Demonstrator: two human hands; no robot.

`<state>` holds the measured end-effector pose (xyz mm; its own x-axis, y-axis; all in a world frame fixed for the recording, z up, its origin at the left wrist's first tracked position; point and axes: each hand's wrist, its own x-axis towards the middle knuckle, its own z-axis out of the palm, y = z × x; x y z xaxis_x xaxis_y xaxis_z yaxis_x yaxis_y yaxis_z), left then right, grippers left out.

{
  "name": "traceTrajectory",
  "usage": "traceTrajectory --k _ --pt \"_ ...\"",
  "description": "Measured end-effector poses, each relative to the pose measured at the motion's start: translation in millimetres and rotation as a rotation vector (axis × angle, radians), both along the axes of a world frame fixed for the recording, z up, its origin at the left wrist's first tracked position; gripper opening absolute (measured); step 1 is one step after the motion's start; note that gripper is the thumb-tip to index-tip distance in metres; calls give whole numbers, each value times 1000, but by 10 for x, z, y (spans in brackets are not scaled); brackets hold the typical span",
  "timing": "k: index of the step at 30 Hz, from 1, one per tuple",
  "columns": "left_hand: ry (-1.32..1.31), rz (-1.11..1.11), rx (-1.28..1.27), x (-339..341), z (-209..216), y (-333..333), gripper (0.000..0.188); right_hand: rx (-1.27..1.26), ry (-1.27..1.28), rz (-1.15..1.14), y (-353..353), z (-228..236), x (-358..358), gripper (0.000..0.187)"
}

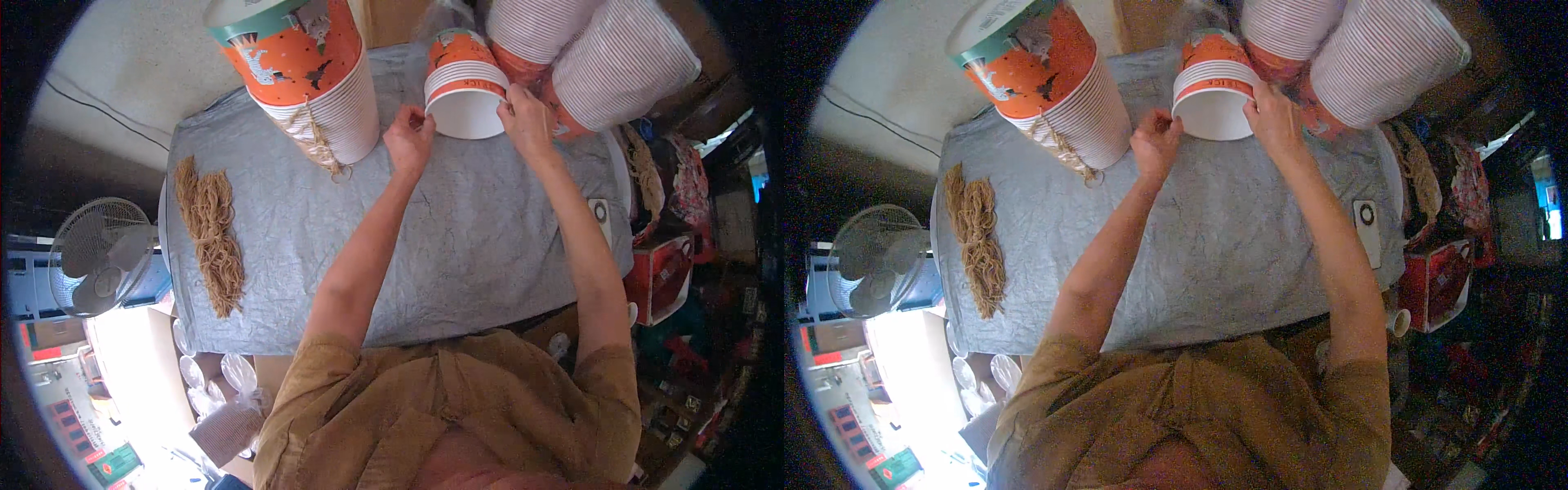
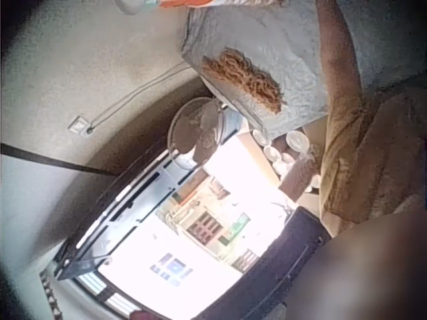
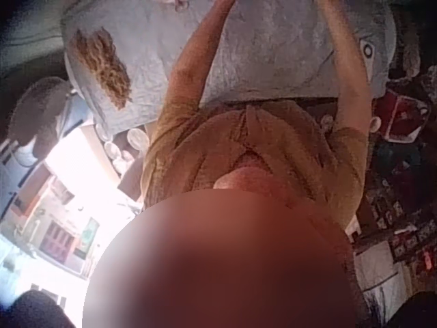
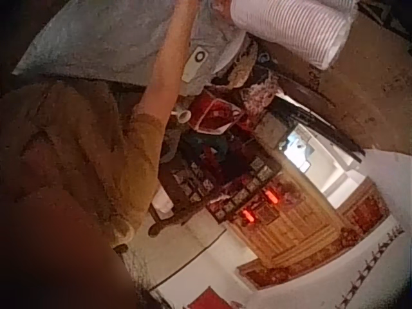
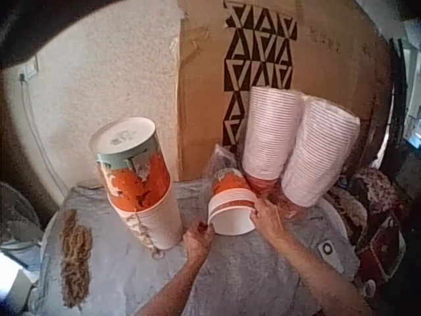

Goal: Threading strings through holes in paper bowls to create handles and then stacking the bowls for packaging.

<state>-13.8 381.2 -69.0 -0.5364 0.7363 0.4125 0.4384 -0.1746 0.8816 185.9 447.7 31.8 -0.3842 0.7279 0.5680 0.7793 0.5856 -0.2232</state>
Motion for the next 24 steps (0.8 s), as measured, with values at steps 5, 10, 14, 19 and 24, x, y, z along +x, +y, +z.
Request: traceTrajectory --k 5,10,14,19,24 --pt "66 -24 -5 110 279 -312 21 -252 -78 17 -260 96 220 25" --pt "-151 -138 -98 -247 743 -1216 25 -450 -5 69 -1136 545 101 27" --pt "-396 -231 -114 -365 879 -1844 29 -668 175 145 -1715 313 52 28" --pt "-462 -137 -107 -559 584 -2498 41 -984 458 273 -2433 -41 -127 37" --pt "-418 18 -52 -847 370 -3249 36 -1363 696 308 -2982 -327 80 49"
